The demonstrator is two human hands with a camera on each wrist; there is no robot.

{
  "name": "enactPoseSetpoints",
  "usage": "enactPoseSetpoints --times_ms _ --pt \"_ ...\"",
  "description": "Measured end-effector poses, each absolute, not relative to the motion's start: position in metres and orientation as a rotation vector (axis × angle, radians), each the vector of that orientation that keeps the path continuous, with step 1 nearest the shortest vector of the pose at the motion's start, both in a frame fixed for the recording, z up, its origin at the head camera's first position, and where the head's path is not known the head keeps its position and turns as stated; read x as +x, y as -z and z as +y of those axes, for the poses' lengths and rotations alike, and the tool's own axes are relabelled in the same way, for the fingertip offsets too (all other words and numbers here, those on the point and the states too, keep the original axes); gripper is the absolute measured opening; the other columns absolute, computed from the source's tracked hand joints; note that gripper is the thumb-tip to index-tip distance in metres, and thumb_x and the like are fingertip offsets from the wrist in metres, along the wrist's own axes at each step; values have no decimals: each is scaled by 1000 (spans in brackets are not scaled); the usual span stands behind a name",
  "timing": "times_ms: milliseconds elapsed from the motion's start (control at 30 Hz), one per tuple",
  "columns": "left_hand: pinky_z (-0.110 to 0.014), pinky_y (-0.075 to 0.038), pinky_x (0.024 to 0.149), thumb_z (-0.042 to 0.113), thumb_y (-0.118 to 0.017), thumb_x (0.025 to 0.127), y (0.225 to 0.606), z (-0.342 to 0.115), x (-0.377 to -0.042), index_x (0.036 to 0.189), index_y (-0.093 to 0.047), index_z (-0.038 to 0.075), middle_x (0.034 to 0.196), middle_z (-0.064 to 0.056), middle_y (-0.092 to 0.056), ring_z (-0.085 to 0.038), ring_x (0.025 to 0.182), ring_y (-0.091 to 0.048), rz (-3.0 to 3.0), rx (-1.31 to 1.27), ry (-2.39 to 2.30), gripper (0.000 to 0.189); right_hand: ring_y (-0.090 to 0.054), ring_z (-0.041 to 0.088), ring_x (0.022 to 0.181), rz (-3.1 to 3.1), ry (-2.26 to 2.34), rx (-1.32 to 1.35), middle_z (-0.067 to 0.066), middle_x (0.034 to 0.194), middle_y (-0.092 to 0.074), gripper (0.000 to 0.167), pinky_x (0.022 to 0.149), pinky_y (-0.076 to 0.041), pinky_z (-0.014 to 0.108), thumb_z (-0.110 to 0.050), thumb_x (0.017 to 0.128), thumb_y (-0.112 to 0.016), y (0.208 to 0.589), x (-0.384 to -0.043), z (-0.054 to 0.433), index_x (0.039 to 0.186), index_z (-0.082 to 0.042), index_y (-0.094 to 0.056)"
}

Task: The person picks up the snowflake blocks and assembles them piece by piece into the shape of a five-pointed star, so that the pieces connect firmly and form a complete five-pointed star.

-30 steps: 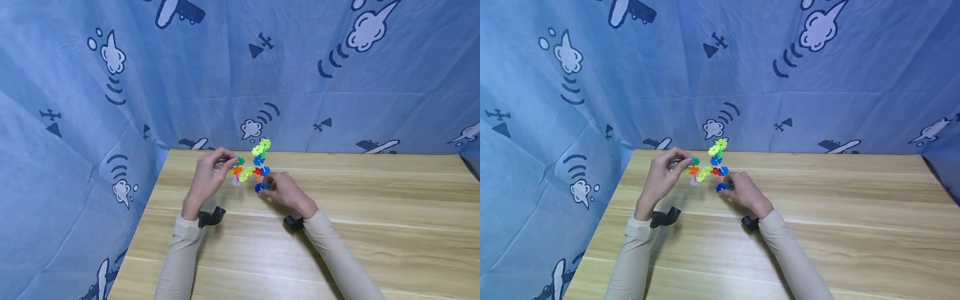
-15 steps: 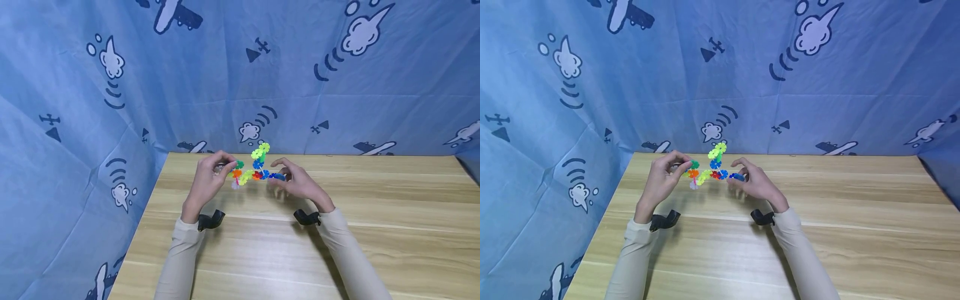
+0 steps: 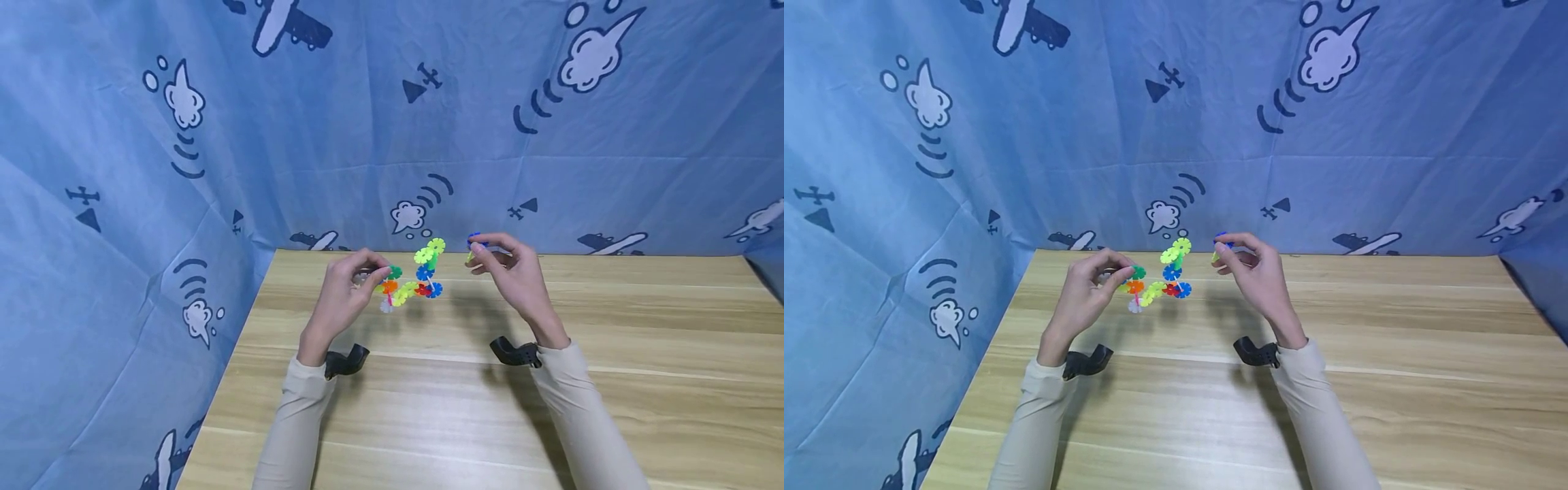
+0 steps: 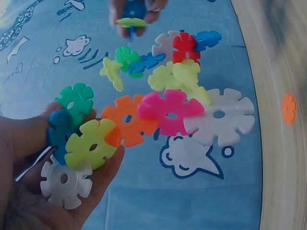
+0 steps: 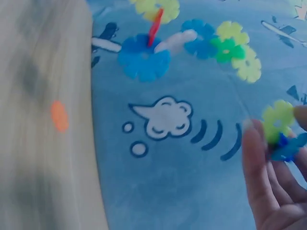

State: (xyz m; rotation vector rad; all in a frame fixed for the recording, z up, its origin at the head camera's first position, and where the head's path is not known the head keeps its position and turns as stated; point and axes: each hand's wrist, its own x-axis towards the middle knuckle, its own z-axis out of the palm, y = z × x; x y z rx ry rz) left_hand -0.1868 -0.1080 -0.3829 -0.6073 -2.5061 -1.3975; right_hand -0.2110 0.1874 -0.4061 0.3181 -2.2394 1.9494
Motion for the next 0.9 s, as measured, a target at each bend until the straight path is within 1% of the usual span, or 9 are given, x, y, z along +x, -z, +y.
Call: enactPoseSetpoints --times_ms 100,200,400,533,600,667,767,833,900 --pt "-38 -62 97 17 -71 100 382 -107 -187 105 -72 13 99 -1 -76 -14 93 -74 -2499 -623 1399 6 -76 12 82 -2050 -2059 308 8 104 -71 28 77 -65 26 -20 102 -69 401 -209 187 121 0 -65" --pt "-36 -63 96 16 -71 100 383 -106 -186 104 -72 13 99 0 -76 -13 92 -74 -2496 -646 1403 5 -76 14 81 -1941 -2154 312 6 102 -72 23 78 -65 27 -17 101 -70 396 -207 185 116 0 -65" --pt "-32 -64 88 16 -71 100 384 -102 -187 102 -72 11 98 -4 -76 -12 89 -73 -2494 -711 1419 5 -76 13 87 -1912 -2196 394 2 110 -73 21 82 -65 28 -8 99 -71 386 -197 176 117 1 -67" --pt "-31 -64 87 16 -71 100 385 -100 -187 102 -72 11 98 -3 -76 -12 88 -73 -2489 -739 1425 5 -74 13 91 -1865 -2192 512 3 112 -69 21 83 -65 29 3 97 -68 381 -190 165 118 3 -62" --pt "-30 -64 87 16 -71 100 384 -99 -187 103 -72 11 99 -2 -76 -11 88 -73 -2489 -741 1427 6 -72 13 95 -1824 -2210 558 3 111 -68 27 83 -65 28 10 95 -67 380 -187 159 118 0 -58" --pt "-30 -64 86 16 -71 100 385 -98 -187 103 -72 11 99 -3 -77 -11 87 -73 -2489 -741 1428 6 -71 13 100 -1799 -2226 579 3 111 -67 37 84 -64 27 15 92 -66 379 -185 154 120 -6 -54" --pt "-29 -64 86 16 -71 100 385 -97 -186 103 -72 11 99 -3 -77 -10 87 -72 -2492 -744 1427 6 -70 13 107 -1802 -2241 582 3 115 -68 51 85 -64 25 19 89 -67 380 -182 147 126 -12 -47" --pt "-28 -63 86 17 -71 100 385 -97 -186 103 -73 12 99 -2 -76 -10 88 -72 -2496 -749 1418 6 -69 12 111 -1859 -2218 588 3 119 -67 54 87 -63 24 17 89 -69 382 -181 143 129 -11 -46" --pt "-27 -63 86 17 -71 100 386 -96 -185 104 -73 12 99 -1 -76 -9 88 -72 -2495 -765 1410 7 -68 12 113 -1927 -2181 611 3 123 -65 53 89 -62 24 15 89 -70 385 -180 138 131 -7 -46"
